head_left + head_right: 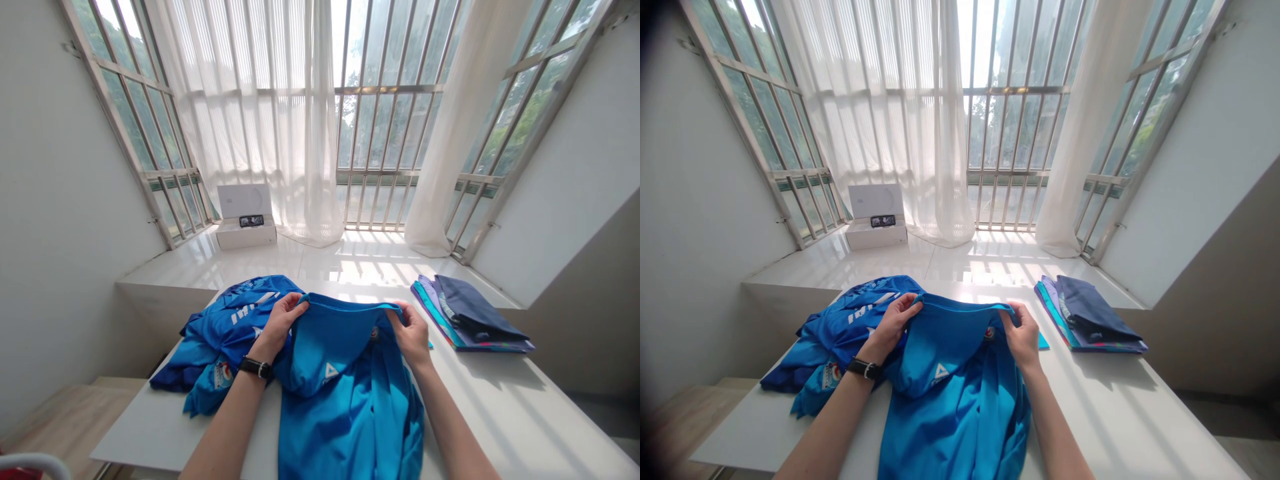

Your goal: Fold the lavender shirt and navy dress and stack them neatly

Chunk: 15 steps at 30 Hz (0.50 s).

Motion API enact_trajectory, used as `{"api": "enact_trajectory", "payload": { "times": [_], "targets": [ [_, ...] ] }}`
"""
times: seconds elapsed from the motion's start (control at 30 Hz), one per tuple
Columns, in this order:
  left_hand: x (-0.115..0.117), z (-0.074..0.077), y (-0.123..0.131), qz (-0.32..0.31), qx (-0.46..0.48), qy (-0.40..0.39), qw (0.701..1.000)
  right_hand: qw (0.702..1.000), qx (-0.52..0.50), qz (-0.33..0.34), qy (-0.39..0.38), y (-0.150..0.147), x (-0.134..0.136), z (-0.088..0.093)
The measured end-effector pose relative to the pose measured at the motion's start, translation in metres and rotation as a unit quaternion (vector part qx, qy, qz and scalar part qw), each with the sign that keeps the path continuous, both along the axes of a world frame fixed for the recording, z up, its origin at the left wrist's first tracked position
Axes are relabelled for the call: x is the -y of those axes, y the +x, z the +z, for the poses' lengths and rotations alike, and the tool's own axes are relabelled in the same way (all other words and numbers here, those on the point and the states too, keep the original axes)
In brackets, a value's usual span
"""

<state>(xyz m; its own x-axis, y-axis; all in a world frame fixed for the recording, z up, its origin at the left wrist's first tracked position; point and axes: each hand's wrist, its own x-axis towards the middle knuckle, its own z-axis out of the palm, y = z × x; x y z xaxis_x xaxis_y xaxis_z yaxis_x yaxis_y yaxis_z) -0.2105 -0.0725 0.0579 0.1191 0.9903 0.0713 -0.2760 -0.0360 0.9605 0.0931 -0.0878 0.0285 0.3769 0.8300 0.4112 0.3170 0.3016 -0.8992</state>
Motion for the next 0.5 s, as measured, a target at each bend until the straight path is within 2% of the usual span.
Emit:
{"api": "enact_trajectory", "payload": {
  "times": [0.1, 0.17, 0.3, 0.4, 0.5],
  "targets": [
    [-0.0011, 0.0012, 0.0005, 0.022, 0.011, 0.007, 1.000, 0.994, 0.107, -0.011, -0.032, -0.0022, 0.0041, 0.0033],
    [-0.0027, 0.0008, 0.0008, 0.041, 0.020, 0.011, 0.999, 0.989, 0.141, -0.011, -0.037, -0.0031, 0.0051, 0.0040],
    [-0.0061, -0.0009, -0.0021, 0.092, 0.013, 0.024, 0.995, 0.993, 0.112, 0.032, -0.034, -0.0025, 0.0036, 0.0036],
    [-0.0074, -0.0011, -0.0063, 0.104, 0.017, 0.023, 0.994, 0.994, 0.061, 0.077, -0.047, -0.0011, 0.0023, 0.0039],
    [-0.0084, -0.0013, -0.0084, 0.111, 0.028, 0.013, 0.993, 0.994, 0.034, 0.080, -0.062, -0.0004, 0.0025, 0.0051]
  ]
}}
